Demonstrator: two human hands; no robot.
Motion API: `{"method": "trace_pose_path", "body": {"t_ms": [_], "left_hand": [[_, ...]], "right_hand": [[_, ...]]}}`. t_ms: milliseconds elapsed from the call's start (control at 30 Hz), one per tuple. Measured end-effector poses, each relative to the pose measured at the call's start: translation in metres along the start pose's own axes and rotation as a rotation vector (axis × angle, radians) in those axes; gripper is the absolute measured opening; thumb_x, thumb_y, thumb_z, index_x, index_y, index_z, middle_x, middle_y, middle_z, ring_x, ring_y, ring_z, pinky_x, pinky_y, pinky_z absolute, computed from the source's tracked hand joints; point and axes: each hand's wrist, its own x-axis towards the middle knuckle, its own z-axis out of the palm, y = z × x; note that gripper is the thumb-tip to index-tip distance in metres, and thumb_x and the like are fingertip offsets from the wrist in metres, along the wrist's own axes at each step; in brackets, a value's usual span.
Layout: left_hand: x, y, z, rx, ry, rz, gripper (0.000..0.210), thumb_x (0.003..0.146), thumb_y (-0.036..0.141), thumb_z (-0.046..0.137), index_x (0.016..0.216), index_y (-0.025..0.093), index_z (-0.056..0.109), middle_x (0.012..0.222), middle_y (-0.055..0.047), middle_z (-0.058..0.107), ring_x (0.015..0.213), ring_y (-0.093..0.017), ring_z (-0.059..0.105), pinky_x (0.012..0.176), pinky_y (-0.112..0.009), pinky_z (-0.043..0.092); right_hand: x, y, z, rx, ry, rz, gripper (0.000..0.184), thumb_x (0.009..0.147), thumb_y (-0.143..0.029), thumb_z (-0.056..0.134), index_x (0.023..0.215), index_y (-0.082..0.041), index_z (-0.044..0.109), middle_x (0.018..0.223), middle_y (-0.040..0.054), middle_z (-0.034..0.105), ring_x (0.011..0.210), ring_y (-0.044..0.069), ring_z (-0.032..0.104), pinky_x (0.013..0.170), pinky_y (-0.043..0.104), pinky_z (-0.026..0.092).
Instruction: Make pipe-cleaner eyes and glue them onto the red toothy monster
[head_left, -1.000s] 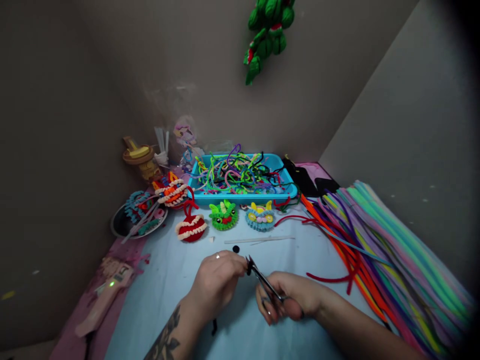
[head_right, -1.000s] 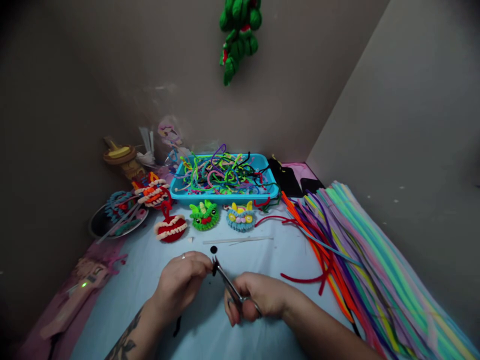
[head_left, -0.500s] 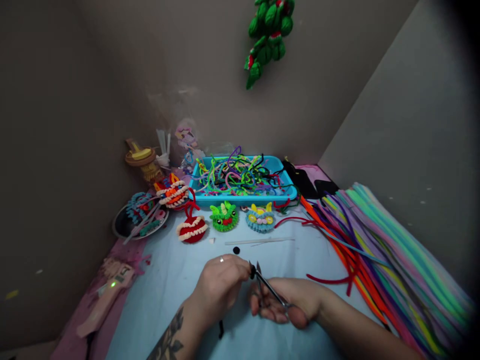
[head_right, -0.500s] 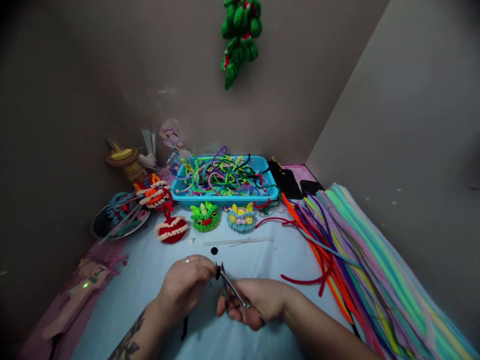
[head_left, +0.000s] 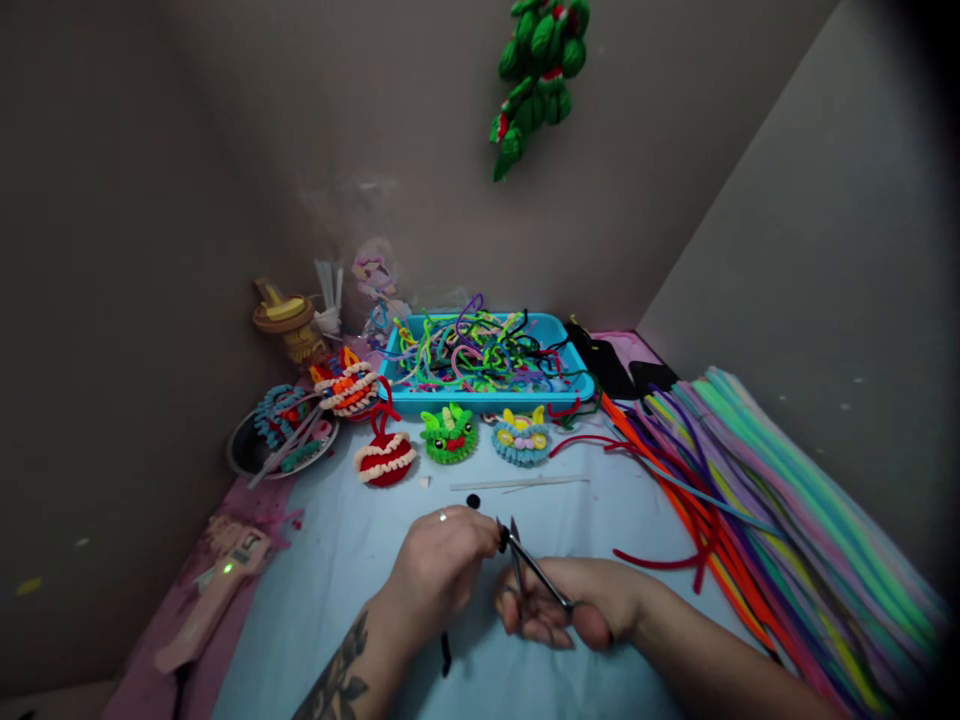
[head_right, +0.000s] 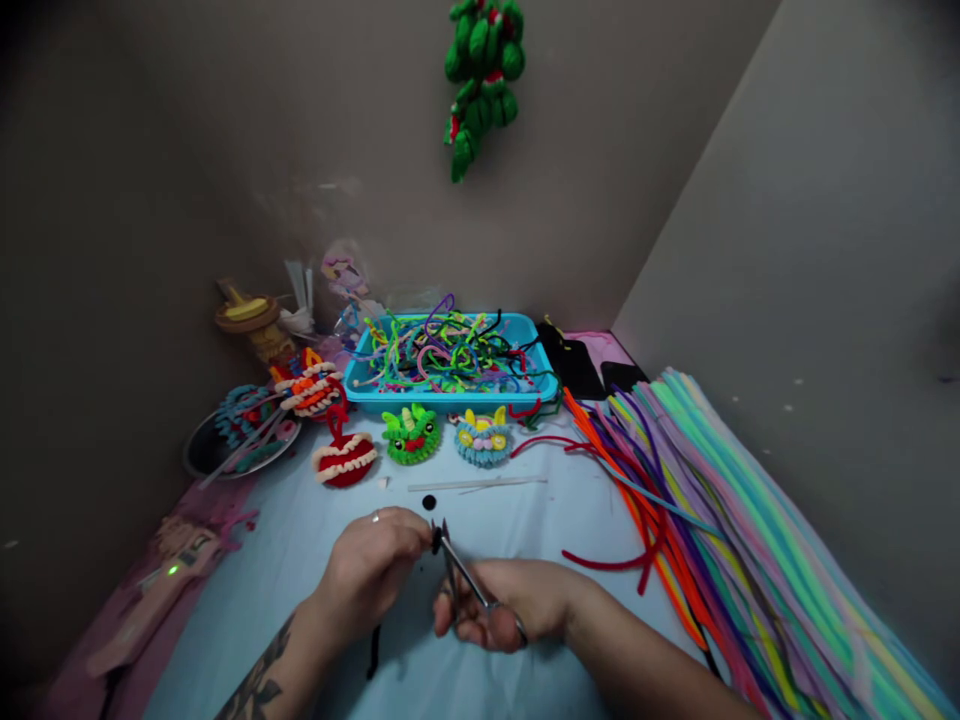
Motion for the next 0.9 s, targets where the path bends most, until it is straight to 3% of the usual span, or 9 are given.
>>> {"method": "trace_pose_path", "body": {"t_ms": [100, 200, 400, 533, 600, 700, 767, 867, 900], "left_hand": [[-0.0018, -0.0027, 0.0002, 0.020, 0.007, -0.018, 0.026, 0.077, -0.006, 0.042, 0.080, 0.019, 0.049, 0.071, -0.004, 0.064, 0.070, -0.013, 0.061, 0.065, -0.023, 0.051], [-0.0032, -0.0050, -0.0002, 0.028, 0.009, -0.031, 0.027, 0.076, -0.007, 0.043, 0.081, 0.019, 0.050, 0.072, -0.005, 0.064, 0.072, -0.013, 0.061, 0.066, -0.023, 0.051], [-0.0028, -0.0031, 0.0003, 0.007, -0.002, -0.008, 0.027, 0.075, -0.006, 0.044, 0.082, 0.019, 0.050, 0.072, -0.005, 0.064, 0.072, -0.013, 0.061, 0.066, -0.023, 0.051], [-0.0011, -0.0036, -0.0004, 0.051, 0.023, -0.015, 0.027, 0.076, -0.007, 0.044, 0.081, 0.019, 0.050, 0.072, -0.005, 0.064, 0.071, -0.013, 0.061, 0.066, -0.023, 0.051], [-0.0009, -0.0037, -0.0003, 0.048, 0.024, -0.011, 0.026, 0.077, -0.006, 0.044, 0.080, 0.019, 0.050, 0.071, -0.005, 0.064, 0.071, -0.013, 0.061, 0.065, -0.023, 0.051], [-0.0015, -0.0034, 0.0000, 0.034, 0.009, -0.005, 0.025, 0.078, -0.004, 0.043, 0.080, 0.019, 0.050, 0.071, -0.005, 0.065, 0.070, -0.013, 0.061, 0.064, -0.023, 0.051], [-0.0022, -0.0034, -0.0003, 0.042, 0.004, -0.017, 0.023, 0.079, -0.003, 0.044, 0.081, 0.019, 0.051, 0.073, -0.005, 0.065, 0.070, -0.013, 0.062, 0.064, -0.023, 0.051], [-0.0026, -0.0031, -0.0006, 0.056, 0.025, -0.030, 0.023, 0.080, -0.002, 0.044, 0.080, 0.019, 0.051, 0.073, -0.005, 0.066, 0.071, -0.013, 0.062, 0.065, -0.023, 0.051], [-0.0025, -0.0027, -0.0003, 0.055, 0.026, -0.024, 0.023, 0.081, -0.002, 0.043, 0.080, 0.019, 0.051, 0.073, -0.005, 0.066, 0.071, -0.013, 0.062, 0.065, -0.023, 0.052]], "right_hand": [[0.0000, 0.0013, 0.0003, -0.067, 0.144, -0.051, 0.064, 0.050, -0.073, 0.071, 0.064, -0.011, 0.060, 0.052, -0.0037, 0.047, 0.047, 0.006, 0.036, 0.047, 0.021, 0.024], [0.0003, -0.0004, 0.0020, -0.104, 0.244, -0.102, 0.065, 0.053, -0.075, 0.067, 0.054, -0.011, 0.056, 0.049, -0.0025, 0.048, 0.045, 0.006, 0.036, 0.046, 0.022, 0.023], [0.0014, -0.0028, 0.0037, 0.020, 0.051, -0.011, 0.087, 0.033, -0.081, 0.068, 0.085, -0.010, 0.063, 0.061, -0.0036, 0.050, 0.050, 0.007, 0.041, 0.047, 0.020, 0.031], [0.0014, -0.0013, 0.0035, -0.027, 0.218, -0.112, 0.064, 0.054, -0.075, 0.067, 0.056, -0.012, 0.055, 0.049, -0.0040, 0.047, 0.041, 0.005, 0.034, 0.042, 0.019, 0.024], [0.0018, -0.0014, 0.0031, -0.038, 0.172, -0.123, 0.067, 0.054, -0.077, 0.064, 0.059, -0.011, 0.056, 0.056, -0.0011, 0.052, 0.044, 0.005, 0.039, 0.043, 0.019, 0.027], [0.0026, 0.0000, 0.0019, 0.003, -0.002, -0.087, 0.084, 0.041, -0.082, 0.064, 0.084, -0.010, 0.062, 0.069, 0.0006, 0.054, 0.056, 0.009, 0.048, 0.051, 0.021, 0.038], [0.0025, 0.0025, 0.0008, 0.013, 0.029, -0.090, 0.078, 0.046, -0.078, 0.067, 0.082, -0.010, 0.062, 0.064, -0.0014, 0.052, 0.053, 0.008, 0.047, 0.050, 0.020, 0.038], [0.0016, 0.0059, -0.0003, -0.001, 0.183, -0.136, 0.062, 0.059, -0.071, 0.067, 0.063, -0.010, 0.057, 0.057, -0.0022, 0.050, 0.045, 0.005, 0.041, 0.044, 0.018, 0.031], [0.0015, 0.0062, -0.0005, 0.006, 0.164, -0.132, 0.064, 0.058, -0.072, 0.067, 0.065, -0.009, 0.058, 0.059, -0.0014, 0.051, 0.046, 0.005, 0.042, 0.045, 0.019, 0.033]]}}
